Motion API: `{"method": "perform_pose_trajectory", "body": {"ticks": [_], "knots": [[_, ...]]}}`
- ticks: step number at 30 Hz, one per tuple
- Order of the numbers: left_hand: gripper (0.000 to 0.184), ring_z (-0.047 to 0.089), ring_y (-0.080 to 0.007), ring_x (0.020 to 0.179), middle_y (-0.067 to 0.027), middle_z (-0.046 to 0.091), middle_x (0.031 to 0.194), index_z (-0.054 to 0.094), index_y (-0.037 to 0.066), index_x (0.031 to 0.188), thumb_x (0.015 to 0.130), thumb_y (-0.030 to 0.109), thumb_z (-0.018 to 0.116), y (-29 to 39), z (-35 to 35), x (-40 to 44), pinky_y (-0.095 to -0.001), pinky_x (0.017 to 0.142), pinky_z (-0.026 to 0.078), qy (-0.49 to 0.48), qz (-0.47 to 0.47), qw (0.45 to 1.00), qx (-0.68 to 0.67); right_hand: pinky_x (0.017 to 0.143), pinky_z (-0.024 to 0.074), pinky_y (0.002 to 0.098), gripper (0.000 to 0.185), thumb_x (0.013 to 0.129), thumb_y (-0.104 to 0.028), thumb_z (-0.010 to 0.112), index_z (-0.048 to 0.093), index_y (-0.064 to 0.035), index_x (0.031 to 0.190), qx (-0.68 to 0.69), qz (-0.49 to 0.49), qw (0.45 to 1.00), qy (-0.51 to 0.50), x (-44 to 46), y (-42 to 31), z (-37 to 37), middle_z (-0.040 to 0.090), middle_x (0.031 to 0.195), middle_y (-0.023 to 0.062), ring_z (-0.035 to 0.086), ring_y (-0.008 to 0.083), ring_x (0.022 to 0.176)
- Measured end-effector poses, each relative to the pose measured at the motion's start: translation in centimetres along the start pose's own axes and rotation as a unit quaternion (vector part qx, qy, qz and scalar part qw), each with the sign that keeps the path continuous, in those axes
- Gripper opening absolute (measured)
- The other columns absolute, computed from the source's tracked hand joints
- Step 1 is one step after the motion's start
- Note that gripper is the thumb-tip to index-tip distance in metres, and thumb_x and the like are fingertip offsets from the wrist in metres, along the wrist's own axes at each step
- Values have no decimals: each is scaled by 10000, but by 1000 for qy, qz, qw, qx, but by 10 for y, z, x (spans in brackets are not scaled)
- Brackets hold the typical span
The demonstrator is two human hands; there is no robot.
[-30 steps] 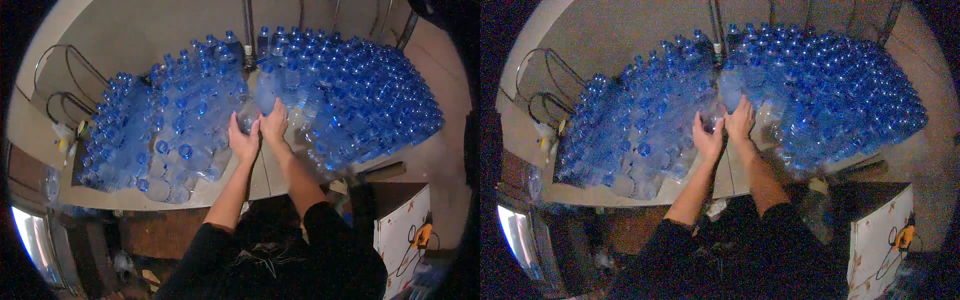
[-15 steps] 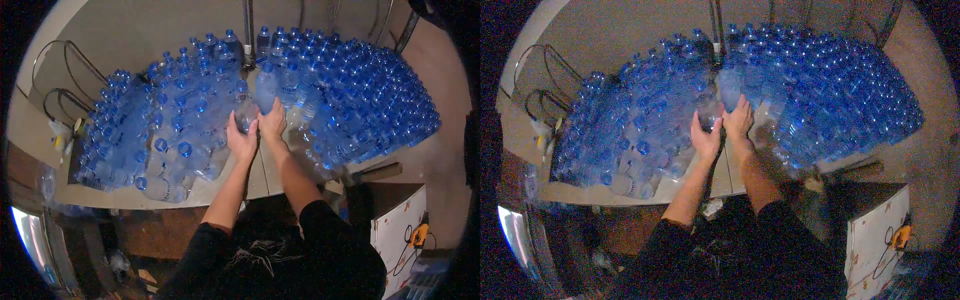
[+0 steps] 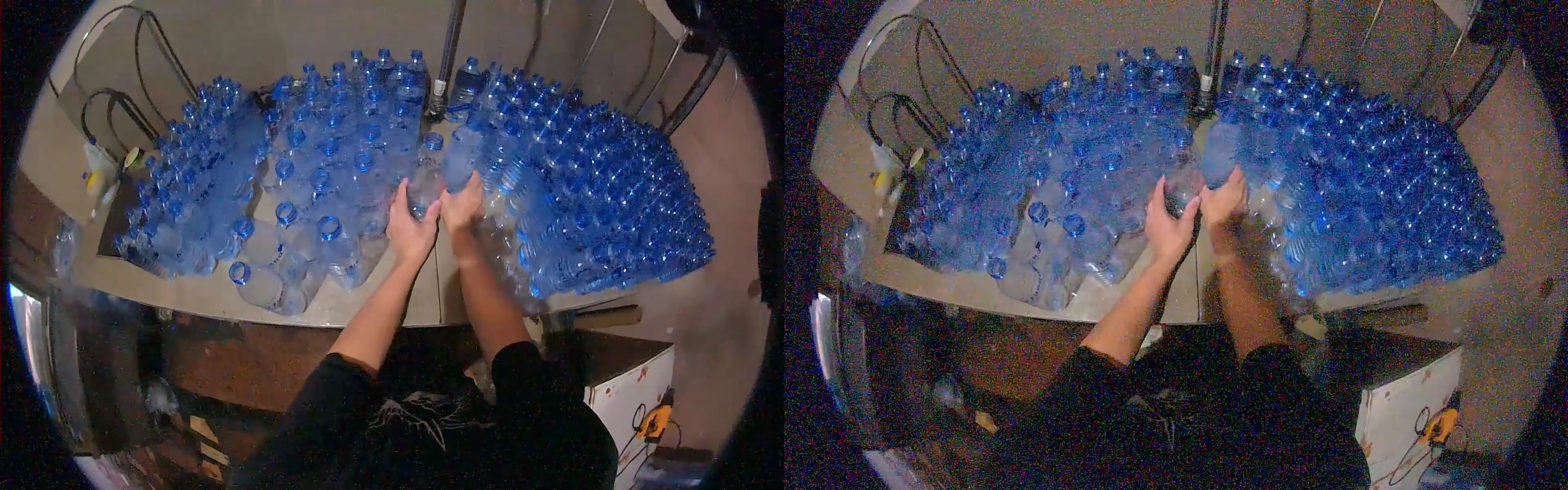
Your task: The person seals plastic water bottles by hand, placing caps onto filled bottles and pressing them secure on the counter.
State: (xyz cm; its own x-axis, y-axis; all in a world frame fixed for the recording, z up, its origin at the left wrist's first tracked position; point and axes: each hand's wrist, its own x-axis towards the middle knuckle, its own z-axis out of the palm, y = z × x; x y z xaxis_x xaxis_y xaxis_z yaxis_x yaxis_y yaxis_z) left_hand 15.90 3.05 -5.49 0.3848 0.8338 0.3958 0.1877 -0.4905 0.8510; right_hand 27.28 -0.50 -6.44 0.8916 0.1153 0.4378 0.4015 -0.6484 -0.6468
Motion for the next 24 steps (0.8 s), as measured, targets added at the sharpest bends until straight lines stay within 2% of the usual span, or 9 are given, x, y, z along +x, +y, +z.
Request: {"method": "perform_pose_trajectory", "body": {"ticks": [3, 8, 12, 14, 17, 20, 22, 24], "knots": [[810, 548, -394, 1181, -218, 568, 1294, 447, 42, 1406, 759, 394, 782, 1, -2, 1, -435, 1005, 434, -17, -21, 1000, -3, 946, 469, 482, 790, 692, -370, 828, 483, 31, 1279, -10, -7, 1000, -14, 4, -3, -5, 603, 1171, 252, 580, 431, 1091], [783, 558, -387, 1173, -215, 573, 1295, 471, 51, 1380, 751, 395, 785, -8, 6, 1, -437, 998, 437, 24, -3, 999, -34, 915, 490, 481, 764, 703, -385, 821, 497, 34, 1255, -34, 43, 997, -55, 9, -12, -12, 629, 1131, 257, 613, 441, 1036], [771, 562, -389, 1165, -214, 584, 1278, 486, 48, 1356, 736, 378, 803, -7, 5, 0, -436, 988, 444, 3, -34, 999, -22, 893, 498, 485, 739, 714, -393, 812, 504, 34, 1232, -52, 27, 997, -49, 9, -13, -14, 638, 1101, 264, 619, 443, 1023], [765, 565, -386, 1159, -211, 589, 1269, 494, 46, 1349, 734, 376, 806, -9, 6, -1, -436, 982, 447, 12, -21, 999, -26, 869, 507, 488, 721, 717, -393, 808, 508, 33, 1215, -48, 30, 997, -49, 8, -13, -17, 646, 1070, 267, 628, 450, 989], [743, 570, -384, 1150, -210, 595, 1259, 517, 50, 1335, 734, 377, 806, -10, 6, 2, -434, 977, 449, 3, -27, 999, -23, 817, 513, 513, 709, 734, -433, 764, 513, 27, 1213, -7, -18, 999, -25, 6, 0, -11, 662, 992, 285, 638, 463, 952], [727, 569, -381, 1152, -202, 595, 1257, 519, 77, 1347, 753, 403, 782, -9, 5, -1, -441, 971, 452, 0, -9, 1000, -24, 794, 520, 499, 702, 732, -429, 764, 535, 28, 1213, -40, -5, 997, -59, 14, 10, -4, 658, 983, 296, 646, 458, 918], [722, 570, -375, 1154, -192, 599, 1254, 524, 86, 1348, 754, 408, 777, -8, 5, 3, -441, 964, 457, -13, 8, 1000, -27, 822, 520, 494, 707, 710, -409, 800, 518, 27, 1189, -47, -96, 993, -52, 12, 51, 15, 653, 1005, 279, 645, 451, 935], [720, 576, -365, 1152, -180, 608, 1250, 540, 79, 1336, 737, 393, 788, -7, 6, 9, -433, 954, 465, -42, 12, 999, -29, 814, 521, 489, 686, 697, -423, 809, 539, 19, 1146, -31, -111, 993, -34, 1, 62, 2, 656, 991, 272, 648, 445, 923]]}}
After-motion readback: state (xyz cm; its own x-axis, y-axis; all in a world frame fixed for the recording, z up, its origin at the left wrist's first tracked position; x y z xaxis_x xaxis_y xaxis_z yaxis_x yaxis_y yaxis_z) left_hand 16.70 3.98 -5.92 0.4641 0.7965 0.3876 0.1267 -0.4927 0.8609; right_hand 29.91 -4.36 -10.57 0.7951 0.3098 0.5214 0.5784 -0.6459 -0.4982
